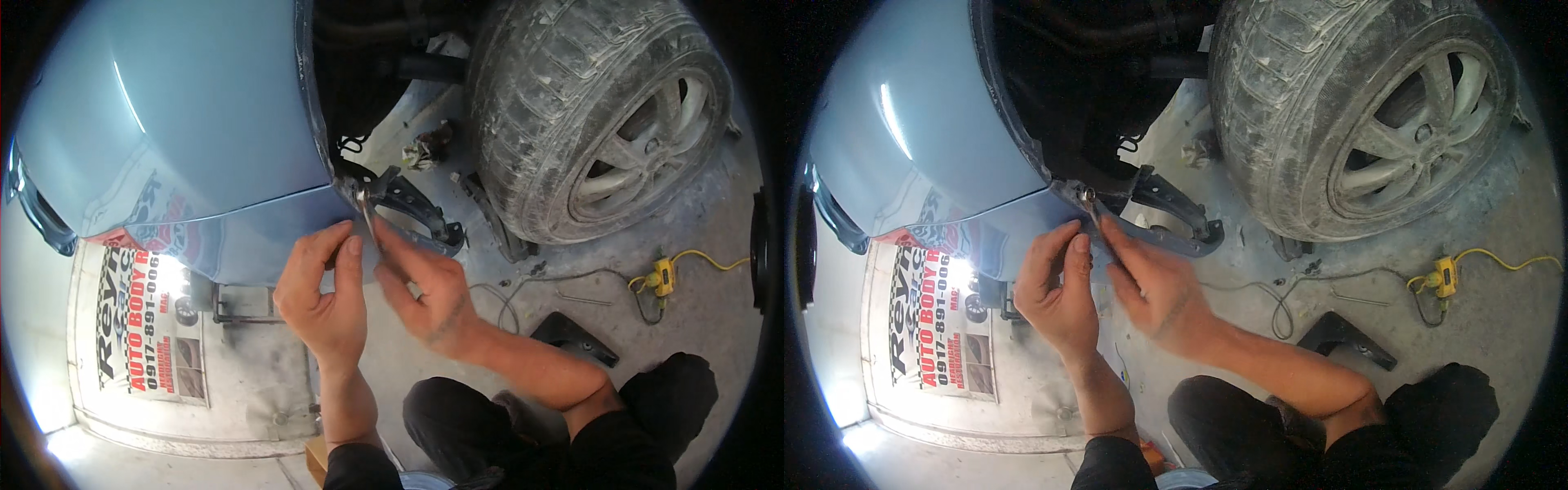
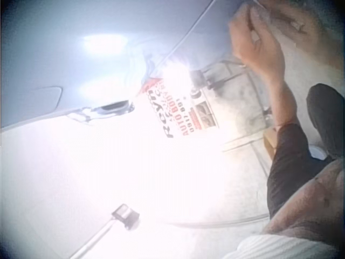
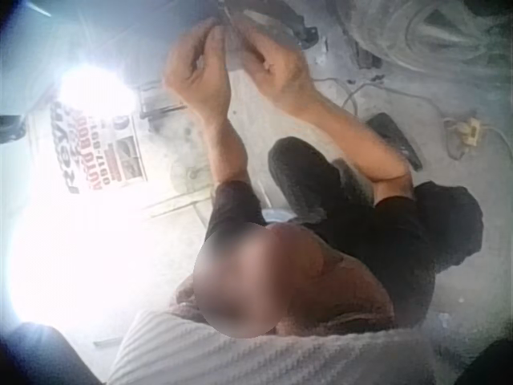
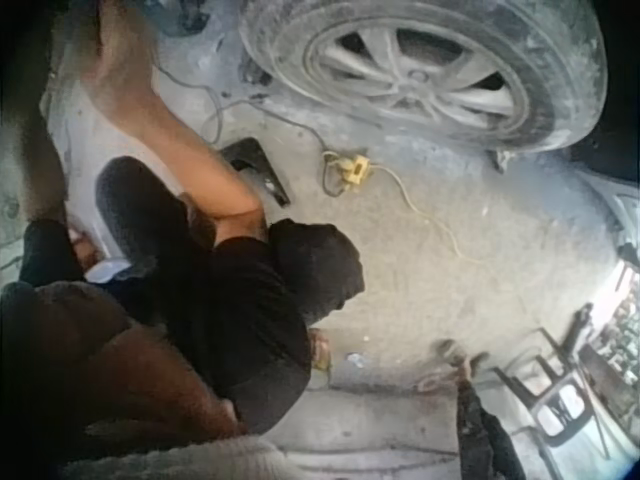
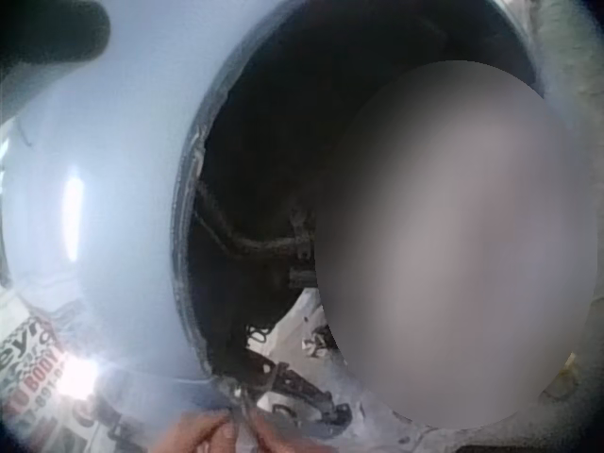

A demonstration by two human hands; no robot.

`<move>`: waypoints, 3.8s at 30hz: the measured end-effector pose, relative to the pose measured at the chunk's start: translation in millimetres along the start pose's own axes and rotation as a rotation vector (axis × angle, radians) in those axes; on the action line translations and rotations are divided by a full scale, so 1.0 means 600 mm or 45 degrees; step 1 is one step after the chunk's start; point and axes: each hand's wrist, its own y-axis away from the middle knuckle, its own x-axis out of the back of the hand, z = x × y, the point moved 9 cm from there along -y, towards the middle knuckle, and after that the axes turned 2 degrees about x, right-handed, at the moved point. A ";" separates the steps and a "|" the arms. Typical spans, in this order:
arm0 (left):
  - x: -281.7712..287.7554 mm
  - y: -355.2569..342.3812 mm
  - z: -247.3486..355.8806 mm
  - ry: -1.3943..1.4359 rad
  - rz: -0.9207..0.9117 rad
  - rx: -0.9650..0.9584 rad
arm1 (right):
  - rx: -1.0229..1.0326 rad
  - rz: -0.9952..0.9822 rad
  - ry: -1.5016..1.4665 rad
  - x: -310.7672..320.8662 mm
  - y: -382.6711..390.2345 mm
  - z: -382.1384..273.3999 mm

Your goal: The person uses a wrench to detach a trim piece from a car body, then fits and aligns a replacement trim piece onto the wheel well area before beginning to secure it by hand.

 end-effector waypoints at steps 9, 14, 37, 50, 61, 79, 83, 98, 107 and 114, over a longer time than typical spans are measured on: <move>-0.008 0.004 -0.014 -0.001 0.079 -0.005 | 0.280 0.005 0.478 0.029 -0.086 0.087; -0.008 0.005 -0.005 -0.040 0.110 -0.008 | 0.249 0.082 0.540 0.026 -0.123 0.088; -0.032 -0.012 0.021 -0.164 0.275 -0.106 | -0.303 0.107 -0.815 0.057 -0.171 0.046; -0.001 -0.018 -0.016 0.114 0.050 0.096 | -0.101 -0.326 -0.447 0.016 -0.027 -0.040; -0.011 -0.014 -0.014 0.207 0.084 0.104 | -0.112 -0.194 0.130 0.028 -0.033 0.073; -0.028 -0.012 0.011 -0.023 0.235 -0.024 | -0.227 -0.060 -0.181 0.032 -0.112 0.111; -0.030 -0.010 0.013 -0.076 0.228 -0.073 | -0.211 0.115 -0.452 0.053 -0.153 0.071; -0.011 0.008 -0.051 0.643 -0.038 0.422 | 0.107 -0.229 -0.183 0.001 -0.001 -0.006; -0.023 0.024 -0.041 0.312 0.002 0.249 | 0.252 0.045 0.388 0.046 -0.042 0.068; -0.022 0.026 -0.043 0.288 0.005 0.258 | -0.162 0.070 -0.058 0.051 -0.145 0.089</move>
